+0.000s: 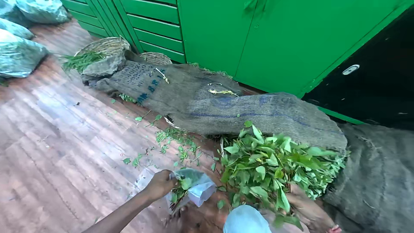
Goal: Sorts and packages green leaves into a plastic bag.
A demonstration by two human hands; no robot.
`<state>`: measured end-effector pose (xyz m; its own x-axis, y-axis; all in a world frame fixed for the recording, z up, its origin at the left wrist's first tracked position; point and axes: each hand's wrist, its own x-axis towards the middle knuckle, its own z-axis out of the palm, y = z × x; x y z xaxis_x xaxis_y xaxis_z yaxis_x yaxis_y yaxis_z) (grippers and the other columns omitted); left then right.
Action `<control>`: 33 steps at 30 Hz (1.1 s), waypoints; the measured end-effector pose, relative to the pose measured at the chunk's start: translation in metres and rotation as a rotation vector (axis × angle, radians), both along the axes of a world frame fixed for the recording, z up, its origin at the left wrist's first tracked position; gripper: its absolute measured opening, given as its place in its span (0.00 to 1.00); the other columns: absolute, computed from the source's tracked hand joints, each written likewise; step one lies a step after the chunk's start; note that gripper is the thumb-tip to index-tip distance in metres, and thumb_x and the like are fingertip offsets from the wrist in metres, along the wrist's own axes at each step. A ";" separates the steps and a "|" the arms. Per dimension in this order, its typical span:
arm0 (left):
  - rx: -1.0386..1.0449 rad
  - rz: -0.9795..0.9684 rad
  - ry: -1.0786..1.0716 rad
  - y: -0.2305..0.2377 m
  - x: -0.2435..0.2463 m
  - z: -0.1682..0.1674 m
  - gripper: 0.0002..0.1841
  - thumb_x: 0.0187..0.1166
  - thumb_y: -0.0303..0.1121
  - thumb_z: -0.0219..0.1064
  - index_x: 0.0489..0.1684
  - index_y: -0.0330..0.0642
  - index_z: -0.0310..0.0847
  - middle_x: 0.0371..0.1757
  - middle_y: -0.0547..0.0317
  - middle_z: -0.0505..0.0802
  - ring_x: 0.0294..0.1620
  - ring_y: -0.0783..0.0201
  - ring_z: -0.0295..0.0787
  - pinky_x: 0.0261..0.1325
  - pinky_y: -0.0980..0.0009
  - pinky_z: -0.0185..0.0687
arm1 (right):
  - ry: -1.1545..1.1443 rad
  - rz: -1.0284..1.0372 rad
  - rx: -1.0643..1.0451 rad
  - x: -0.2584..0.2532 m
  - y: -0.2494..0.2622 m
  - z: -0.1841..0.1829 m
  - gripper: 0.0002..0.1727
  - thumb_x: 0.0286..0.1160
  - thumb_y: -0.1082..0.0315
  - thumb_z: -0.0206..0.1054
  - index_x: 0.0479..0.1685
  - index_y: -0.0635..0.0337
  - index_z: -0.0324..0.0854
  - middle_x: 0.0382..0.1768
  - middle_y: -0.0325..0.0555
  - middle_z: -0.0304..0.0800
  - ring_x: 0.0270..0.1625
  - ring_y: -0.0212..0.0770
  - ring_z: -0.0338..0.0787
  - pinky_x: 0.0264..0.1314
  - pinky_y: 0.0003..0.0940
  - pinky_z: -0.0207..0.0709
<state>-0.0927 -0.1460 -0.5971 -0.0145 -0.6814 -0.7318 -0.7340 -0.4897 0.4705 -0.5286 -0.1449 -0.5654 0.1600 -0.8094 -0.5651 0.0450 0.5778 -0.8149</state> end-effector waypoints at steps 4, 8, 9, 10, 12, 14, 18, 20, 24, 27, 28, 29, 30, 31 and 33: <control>-0.062 0.137 0.225 0.000 -0.005 -0.004 0.17 0.92 0.38 0.54 0.56 0.33 0.82 0.47 0.47 0.91 0.44 0.57 0.93 0.53 0.55 0.91 | -0.103 -0.077 -0.244 -0.020 -0.005 -0.022 0.16 0.61 0.66 0.77 0.49 0.50 0.81 0.31 0.34 0.94 0.29 0.28 0.91 0.34 0.26 0.88; -0.043 0.190 0.399 0.001 -0.015 -0.002 0.17 0.93 0.38 0.52 0.61 0.33 0.79 0.51 0.47 0.90 0.47 0.56 0.94 0.54 0.55 0.93 | -0.429 -0.187 -0.241 -0.016 -0.010 -0.021 0.24 0.58 0.39 0.79 0.40 0.49 0.88 0.29 0.38 0.91 0.21 0.25 0.84 0.20 0.18 0.76; -0.038 0.187 0.436 0.002 -0.017 -0.001 0.17 0.94 0.38 0.51 0.63 0.33 0.78 0.51 0.47 0.91 0.48 0.57 0.94 0.54 0.56 0.93 | -0.598 -0.157 -0.220 -0.016 -0.013 -0.021 0.24 0.56 0.40 0.79 0.39 0.51 0.92 0.32 0.40 0.91 0.22 0.26 0.84 0.19 0.17 0.76; -0.034 0.181 0.472 0.003 -0.019 -0.001 0.17 0.94 0.38 0.51 0.64 0.34 0.77 0.52 0.48 0.91 0.48 0.57 0.95 0.55 0.57 0.94 | -0.744 -0.131 -0.210 -0.015 -0.017 -0.020 0.24 0.57 0.42 0.77 0.41 0.53 0.92 0.37 0.44 0.92 0.23 0.27 0.85 0.21 0.18 0.76; -0.034 0.163 0.516 0.004 -0.021 0.000 0.17 0.93 0.38 0.51 0.64 0.34 0.78 0.51 0.49 0.92 0.47 0.58 0.95 0.55 0.57 0.94 | -0.876 -0.092 -0.212 -0.015 -0.019 -0.020 0.27 0.58 0.44 0.77 0.47 0.57 0.91 0.42 0.47 0.92 0.27 0.31 0.88 0.24 0.20 0.79; -0.037 0.153 0.525 0.005 -0.022 0.000 0.16 0.92 0.37 0.53 0.62 0.34 0.78 0.48 0.51 0.92 0.45 0.60 0.94 0.53 0.59 0.93 | -0.740 -0.118 -0.244 -0.016 -0.014 -0.020 0.28 0.57 0.44 0.80 0.48 0.57 0.90 0.40 0.45 0.91 0.27 0.30 0.87 0.23 0.19 0.78; -0.056 0.109 0.410 0.009 -0.015 -0.011 0.14 0.90 0.38 0.56 0.54 0.35 0.82 0.39 0.53 0.90 0.38 0.62 0.91 0.49 0.60 0.89 | 0.167 -0.327 -0.344 0.001 -0.006 -0.016 0.21 0.58 0.74 0.66 0.55 0.59 0.74 0.27 0.35 0.86 0.22 0.27 0.83 0.22 0.24 0.80; -0.073 0.129 0.367 0.010 -0.011 -0.014 0.14 0.89 0.38 0.57 0.53 0.35 0.82 0.38 0.53 0.90 0.38 0.61 0.90 0.48 0.59 0.88 | 0.466 -0.270 -0.429 0.004 -0.008 -0.031 0.30 0.53 0.75 0.71 0.63 0.67 0.74 0.34 0.40 0.88 0.29 0.29 0.86 0.31 0.29 0.84; -0.106 0.201 0.353 0.012 -0.007 -0.017 0.13 0.88 0.37 0.59 0.52 0.35 0.81 0.40 0.52 0.91 0.39 0.60 0.91 0.49 0.60 0.89 | 1.004 0.129 -0.568 -0.004 -0.018 -0.090 0.39 0.55 0.70 0.77 0.72 0.76 0.69 0.45 0.63 0.92 0.49 0.59 0.94 0.55 0.62 0.86; -0.103 0.217 0.355 0.011 -0.008 -0.017 0.12 0.88 0.35 0.59 0.53 0.34 0.80 0.42 0.51 0.91 0.40 0.59 0.93 0.49 0.59 0.93 | 1.290 0.481 -0.237 0.009 -0.026 -0.115 0.45 0.65 0.68 0.73 0.87 0.68 0.59 0.52 0.68 0.91 0.53 0.70 0.93 0.56 0.67 0.83; -0.102 0.207 0.347 0.010 -0.009 -0.015 0.12 0.88 0.35 0.59 0.54 0.34 0.80 0.42 0.51 0.91 0.40 0.60 0.93 0.49 0.59 0.92 | 1.344 0.546 -0.174 0.015 -0.029 -0.121 0.47 0.67 0.67 0.72 0.90 0.64 0.55 0.55 0.68 0.90 0.54 0.70 0.93 0.55 0.66 0.84; -0.095 0.190 0.338 0.009 -0.010 -0.014 0.12 0.89 0.35 0.59 0.55 0.35 0.80 0.42 0.51 0.91 0.40 0.61 0.92 0.49 0.60 0.91 | 1.389 0.573 -0.149 0.019 -0.030 -0.125 0.47 0.68 0.66 0.71 0.91 0.61 0.53 0.55 0.67 0.91 0.53 0.69 0.93 0.53 0.64 0.85; -0.082 0.174 0.340 0.009 -0.011 -0.012 0.12 0.89 0.35 0.58 0.56 0.35 0.80 0.43 0.52 0.91 0.40 0.62 0.92 0.49 0.61 0.90 | 1.422 0.580 -0.127 0.022 -0.030 -0.127 0.47 0.69 0.65 0.71 0.91 0.60 0.53 0.54 0.65 0.91 0.52 0.68 0.93 0.52 0.63 0.85; -0.068 0.164 0.349 0.009 -0.012 -0.010 0.12 0.90 0.35 0.57 0.57 0.36 0.79 0.44 0.52 0.91 0.42 0.62 0.92 0.50 0.62 0.91 | 1.437 0.571 -0.111 0.026 -0.030 -0.127 0.47 0.68 0.65 0.72 0.91 0.59 0.54 0.53 0.65 0.92 0.51 0.68 0.93 0.51 0.64 0.85; -0.056 0.164 0.382 0.009 -0.014 -0.007 0.13 0.91 0.35 0.56 0.58 0.35 0.79 0.46 0.51 0.91 0.43 0.62 0.93 0.51 0.62 0.91 | 1.434 0.557 -0.074 0.030 -0.032 -0.121 0.48 0.66 0.64 0.73 0.91 0.57 0.53 0.52 0.64 0.92 0.52 0.67 0.93 0.51 0.65 0.84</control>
